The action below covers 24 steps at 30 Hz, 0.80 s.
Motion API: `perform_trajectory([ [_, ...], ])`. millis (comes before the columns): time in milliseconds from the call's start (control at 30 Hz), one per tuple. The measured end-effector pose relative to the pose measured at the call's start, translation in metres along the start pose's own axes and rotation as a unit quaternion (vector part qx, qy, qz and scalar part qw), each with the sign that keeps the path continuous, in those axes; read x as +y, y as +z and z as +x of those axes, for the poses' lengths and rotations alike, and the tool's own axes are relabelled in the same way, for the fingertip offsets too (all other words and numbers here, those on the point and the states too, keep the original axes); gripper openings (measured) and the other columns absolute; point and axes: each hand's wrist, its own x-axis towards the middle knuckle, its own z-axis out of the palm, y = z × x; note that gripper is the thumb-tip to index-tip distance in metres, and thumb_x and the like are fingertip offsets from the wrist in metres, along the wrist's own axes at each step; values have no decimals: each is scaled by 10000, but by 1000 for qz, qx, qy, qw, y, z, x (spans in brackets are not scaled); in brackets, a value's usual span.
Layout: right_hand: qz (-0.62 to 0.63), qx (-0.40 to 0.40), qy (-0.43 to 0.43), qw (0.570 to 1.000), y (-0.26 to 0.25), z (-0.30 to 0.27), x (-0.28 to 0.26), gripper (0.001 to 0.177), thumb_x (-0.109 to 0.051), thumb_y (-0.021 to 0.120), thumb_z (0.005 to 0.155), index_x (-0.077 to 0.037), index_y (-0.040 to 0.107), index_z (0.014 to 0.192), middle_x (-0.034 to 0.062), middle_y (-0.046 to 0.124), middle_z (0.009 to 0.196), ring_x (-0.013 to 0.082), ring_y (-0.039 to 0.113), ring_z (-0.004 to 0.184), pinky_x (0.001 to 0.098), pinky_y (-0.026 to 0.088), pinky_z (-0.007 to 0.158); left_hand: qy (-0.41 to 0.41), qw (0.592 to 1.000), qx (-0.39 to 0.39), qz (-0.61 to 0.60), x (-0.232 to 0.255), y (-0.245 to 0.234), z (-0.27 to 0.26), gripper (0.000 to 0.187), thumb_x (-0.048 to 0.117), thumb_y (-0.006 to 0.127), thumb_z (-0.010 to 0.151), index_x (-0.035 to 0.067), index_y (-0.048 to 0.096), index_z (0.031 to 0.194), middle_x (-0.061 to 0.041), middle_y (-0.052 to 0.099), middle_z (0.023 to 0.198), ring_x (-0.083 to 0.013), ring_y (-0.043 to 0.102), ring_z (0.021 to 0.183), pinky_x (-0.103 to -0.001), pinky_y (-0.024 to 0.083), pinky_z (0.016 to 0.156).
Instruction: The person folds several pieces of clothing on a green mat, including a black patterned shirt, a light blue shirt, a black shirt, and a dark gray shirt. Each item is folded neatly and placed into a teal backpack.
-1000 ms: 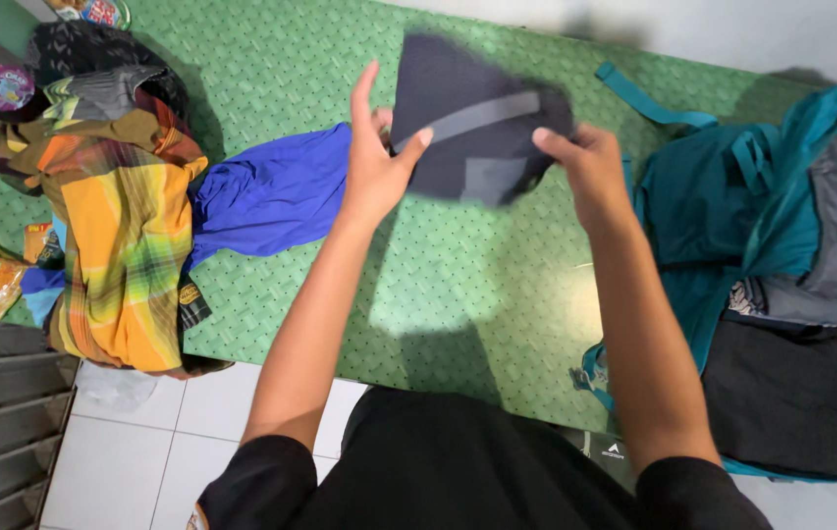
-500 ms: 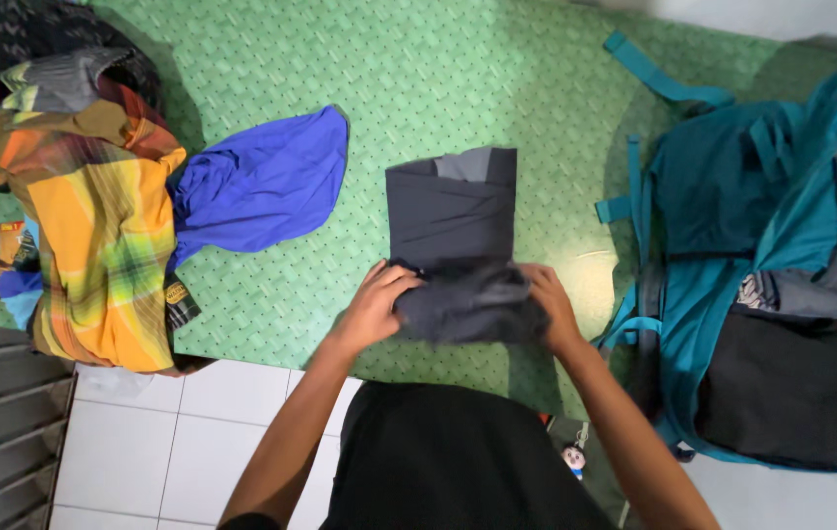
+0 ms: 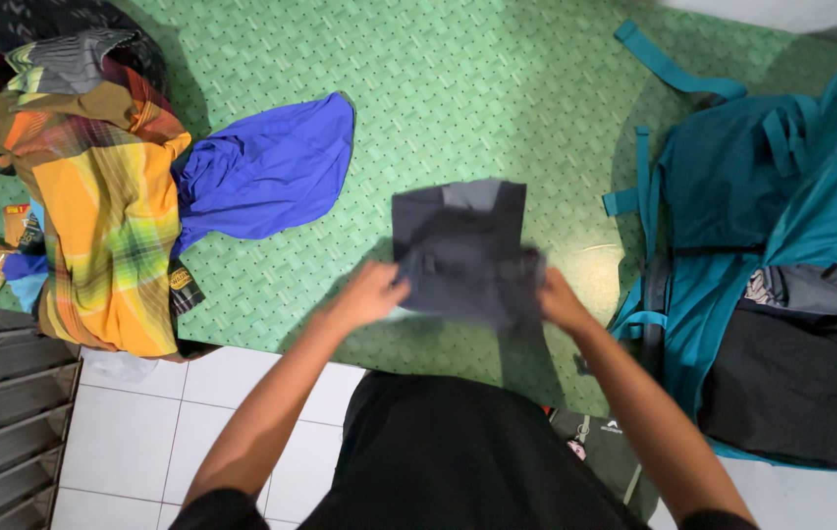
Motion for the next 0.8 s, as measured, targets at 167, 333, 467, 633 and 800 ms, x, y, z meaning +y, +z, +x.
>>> perform_trajectory([
  [167, 95, 94, 118, 984, -2, 37, 0, 528, -442, 719, 921, 42, 709, 1132, 86, 763, 1039, 152, 695, 966, 295, 501, 884, -106, 986, 98, -81, -17, 5, 38, 574, 547, 549, 1027, -7, 695, 1063, -157, 692, 800, -283, 645, 736, -373, 514, 717],
  [333, -16, 180, 40, 983, 8, 37, -28, 577, -488, 745, 878, 38, 741, 1115, 91, 736, 890, 156, 644, 788, 336, 511, 717, -113, 979, 107, -129, -17, 16, 38, 519, 520, 581, 971, 35, 725, 1085, -166, 718, 776, -308, 688, 743, -369, 515, 715],
  [467, -162, 250, 0, 955, 26, 42, -54, 588, -483, 787, 889, 73, 730, 1070, 139, 708, 795, 252, 648, 730, 382, 538, 703, -158, 965, 178, -112, 0, 20, 19, 423, 413, 615, 949, 31, 728, 1091, -188, 722, 843, -367, 700, 812, -424, 526, 751],
  [633, -323, 342, -95, 877, 46, 30, -77, 531, -361, 738, 915, -12, 624, 1300, 228, 674, 1154, 406, 634, 1076, 462, 503, 943, -85, 930, 355, 48, 39, 29, 10, 447, 244, 613, 907, -25, 585, 1263, -247, 617, 1253, -423, 600, 1167, -456, 500, 984],
  [800, -454, 222, -299, 809, 63, 35, -89, 577, -230, 561, 999, -105, 488, 1558, 185, 399, 1655, 412, 321, 1557, 596, 253, 1246, 79, 933, 268, 229, 62, 37, 33, 639, 230, 541, 964, 44, 422, 1564, -197, 309, 1681, -392, 281, 1563, -547, 254, 1245],
])
